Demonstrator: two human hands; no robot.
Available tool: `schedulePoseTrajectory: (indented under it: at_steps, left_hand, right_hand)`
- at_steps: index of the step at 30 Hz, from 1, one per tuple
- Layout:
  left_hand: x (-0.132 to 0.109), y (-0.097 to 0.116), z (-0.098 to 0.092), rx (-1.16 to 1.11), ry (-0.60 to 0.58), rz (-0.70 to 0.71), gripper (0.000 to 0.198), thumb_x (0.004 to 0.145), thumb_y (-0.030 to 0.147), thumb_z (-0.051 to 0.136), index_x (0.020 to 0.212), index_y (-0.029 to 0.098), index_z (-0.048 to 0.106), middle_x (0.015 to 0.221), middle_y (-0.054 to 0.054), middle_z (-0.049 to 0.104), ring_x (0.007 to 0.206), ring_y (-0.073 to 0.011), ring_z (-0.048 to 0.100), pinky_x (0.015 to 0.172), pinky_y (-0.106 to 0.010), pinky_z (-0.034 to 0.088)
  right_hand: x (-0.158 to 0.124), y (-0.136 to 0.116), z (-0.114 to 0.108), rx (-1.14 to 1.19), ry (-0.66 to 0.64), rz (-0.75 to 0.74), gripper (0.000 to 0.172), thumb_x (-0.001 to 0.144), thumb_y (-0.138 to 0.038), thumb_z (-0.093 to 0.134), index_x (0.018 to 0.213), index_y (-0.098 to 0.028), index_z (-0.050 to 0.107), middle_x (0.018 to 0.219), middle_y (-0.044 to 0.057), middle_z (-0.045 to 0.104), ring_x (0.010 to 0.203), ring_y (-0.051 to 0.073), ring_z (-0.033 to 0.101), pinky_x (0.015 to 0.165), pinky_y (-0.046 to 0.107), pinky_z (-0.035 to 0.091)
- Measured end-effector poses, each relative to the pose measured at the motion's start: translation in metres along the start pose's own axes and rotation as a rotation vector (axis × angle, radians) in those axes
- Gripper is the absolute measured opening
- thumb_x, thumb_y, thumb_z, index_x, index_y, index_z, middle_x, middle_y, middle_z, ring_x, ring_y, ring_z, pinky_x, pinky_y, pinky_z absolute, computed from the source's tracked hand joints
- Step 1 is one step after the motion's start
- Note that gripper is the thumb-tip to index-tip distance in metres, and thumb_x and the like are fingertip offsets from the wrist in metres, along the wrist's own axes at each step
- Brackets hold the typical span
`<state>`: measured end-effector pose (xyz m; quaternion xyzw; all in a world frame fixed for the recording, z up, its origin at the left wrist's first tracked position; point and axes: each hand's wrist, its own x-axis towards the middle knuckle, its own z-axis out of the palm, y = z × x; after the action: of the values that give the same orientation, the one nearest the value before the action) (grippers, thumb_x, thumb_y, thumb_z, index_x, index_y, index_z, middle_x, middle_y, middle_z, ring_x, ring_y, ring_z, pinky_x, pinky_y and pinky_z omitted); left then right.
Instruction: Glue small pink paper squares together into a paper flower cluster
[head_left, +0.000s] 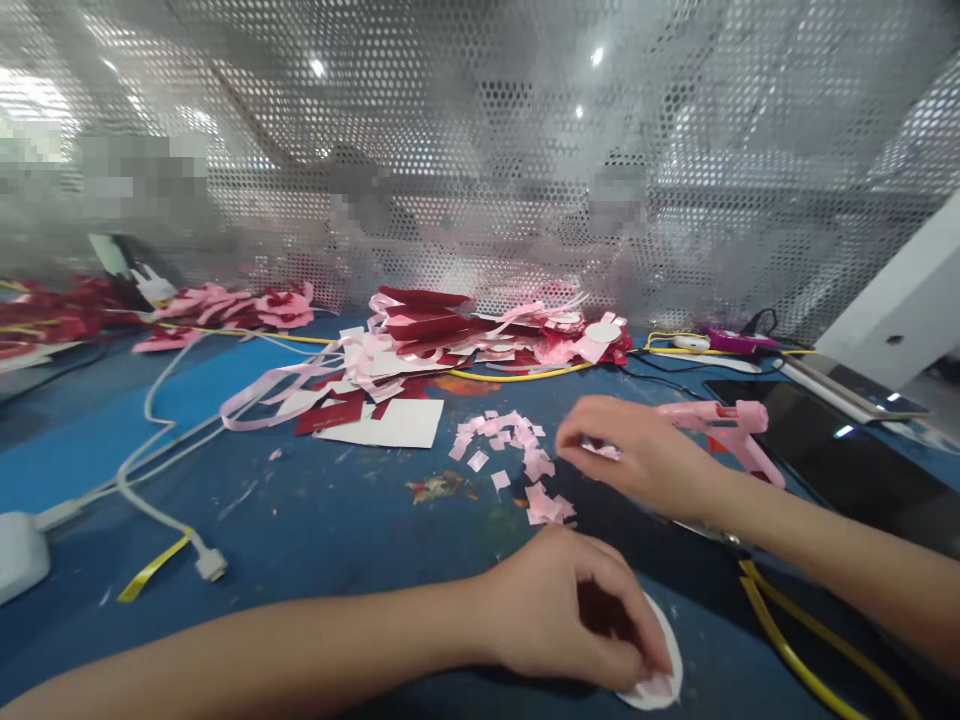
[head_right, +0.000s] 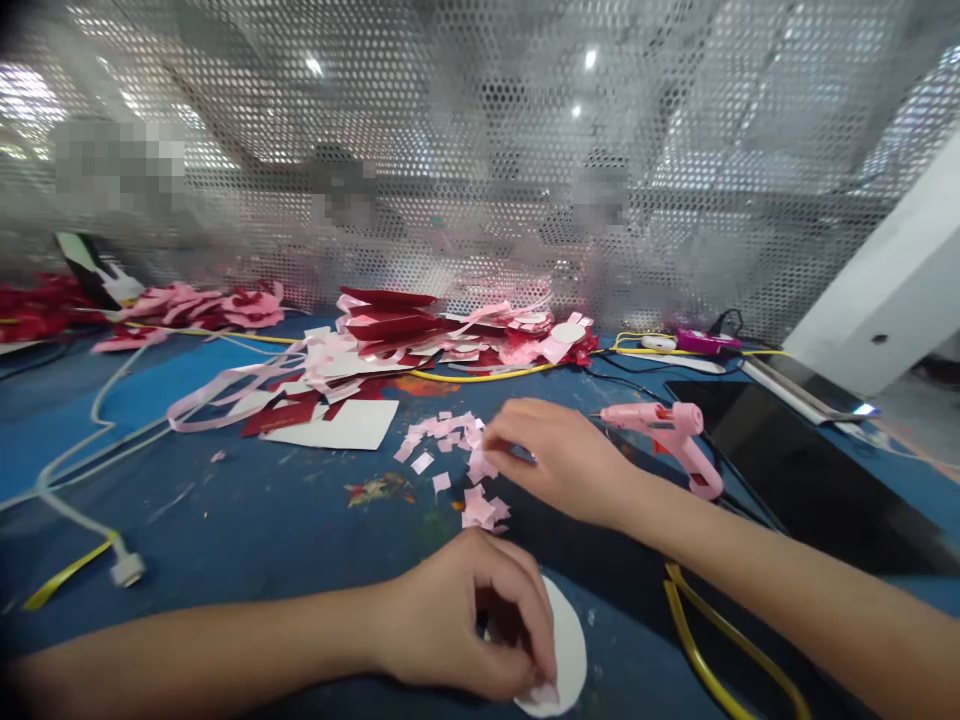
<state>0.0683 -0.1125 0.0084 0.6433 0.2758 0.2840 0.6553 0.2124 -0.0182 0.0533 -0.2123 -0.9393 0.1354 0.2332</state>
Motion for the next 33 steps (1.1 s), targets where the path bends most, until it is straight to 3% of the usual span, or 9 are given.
schedulePoseTrajectory:
  at_steps: [2,4,8,12,16,18,22,27,33]
  left_hand:
    - [0.000,-0.003,0.002,0.034,-0.007,-0.027,0.019,0.066,0.017,0.065,0.081,0.014,0.075,0.070,-0.002,0.065,0.056,-0.0076,0.055,0.059,-0.017,0.048]
    - [0.000,-0.007,0.004,0.083,-0.018,-0.033,0.021,0.066,0.017,0.064,0.084,0.015,0.074,0.068,-0.001,0.064,0.056,-0.0078,0.055,0.057,-0.016,0.047]
    - [0.002,-0.013,0.007,0.313,-0.064,0.112,0.019,0.068,0.014,0.061,0.084,0.014,0.072,0.070,-0.001,0.063,0.057,-0.0082,0.054,0.057,-0.015,0.047]
    - [0.002,-0.013,0.007,0.571,-0.147,0.228,0.020,0.071,0.008,0.058,0.085,0.015,0.070,0.078,-0.001,0.064,0.065,-0.0102,0.058,0.067,-0.015,0.048]
    - [0.002,-0.010,0.007,0.705,-0.219,0.308,0.021,0.075,0.006,0.054,0.090,0.014,0.068,0.086,-0.003,0.067,0.080,-0.0136,0.062,0.076,-0.017,0.048]
    - [0.003,-0.011,0.007,0.732,-0.224,0.328,0.020,0.078,0.007,0.053,0.091,0.012,0.068,0.086,-0.004,0.067,0.081,-0.0144,0.062,0.078,-0.018,0.048]
    - [0.005,-0.014,0.008,0.723,-0.232,0.330,0.018,0.078,0.008,0.054,0.088,0.013,0.068,0.087,-0.004,0.068,0.083,-0.0148,0.063,0.081,-0.018,0.048]
    - [0.005,-0.016,0.009,0.697,-0.203,0.362,0.018,0.076,0.007,0.053,0.085,0.012,0.068,0.086,-0.004,0.068,0.085,-0.0155,0.062,0.082,-0.020,0.048]
    - [0.004,-0.014,0.007,0.638,-0.175,0.305,0.016,0.075,0.010,0.054,0.083,0.015,0.067,0.080,-0.002,0.065,0.071,-0.0119,0.060,0.072,-0.018,0.049]
  right_hand:
    - [0.024,-0.002,0.007,-0.014,0.020,-0.007,0.007,0.088,-0.020,0.052,0.083,-0.018,0.056,0.083,0.001,0.061,0.078,0.013,0.054,0.072,0.025,0.041]
    - [0.042,0.000,0.015,-0.044,-0.072,-0.021,0.007,0.087,-0.018,0.052,0.091,-0.018,0.058,0.090,0.003,0.063,0.083,0.015,0.056,0.076,0.027,0.042]
    - [0.057,0.005,0.025,-0.065,-0.232,-0.055,0.019,0.084,-0.011,0.052,0.101,-0.017,0.059,0.109,0.007,0.062,0.102,0.019,0.055,0.089,0.032,0.040]
    - [0.047,0.004,0.015,-0.038,-0.239,-0.024,0.019,0.085,-0.016,0.052,0.102,-0.017,0.060,0.103,0.006,0.061,0.094,0.018,0.056,0.085,0.032,0.042]
    - [0.021,-0.009,0.001,0.085,-0.540,-0.106,0.035,0.081,-0.013,0.057,0.115,-0.024,0.057,0.117,0.003,0.056,0.096,0.015,0.055,0.082,0.027,0.043]
    - [0.008,-0.017,0.001,0.038,-0.602,-0.139,0.037,0.081,-0.011,0.057,0.114,-0.026,0.057,0.122,0.003,0.053,0.105,0.017,0.052,0.083,0.027,0.042]
    - [-0.005,-0.027,0.014,-0.071,-0.605,-0.148,0.025,0.080,-0.002,0.050,0.095,-0.019,0.060,0.106,0.004,0.058,0.095,0.016,0.052,0.074,0.026,0.043]
    - [0.008,-0.024,0.023,-0.123,-0.600,-0.216,0.018,0.073,0.001,0.052,0.072,-0.016,0.056,0.083,0.002,0.057,0.080,0.015,0.050,0.067,0.024,0.039]
    - [0.051,-0.007,0.012,-0.093,-0.331,-0.091,0.018,0.071,0.000,0.050,0.071,-0.016,0.058,0.078,0.002,0.056,0.072,0.012,0.050,0.067,0.024,0.038]
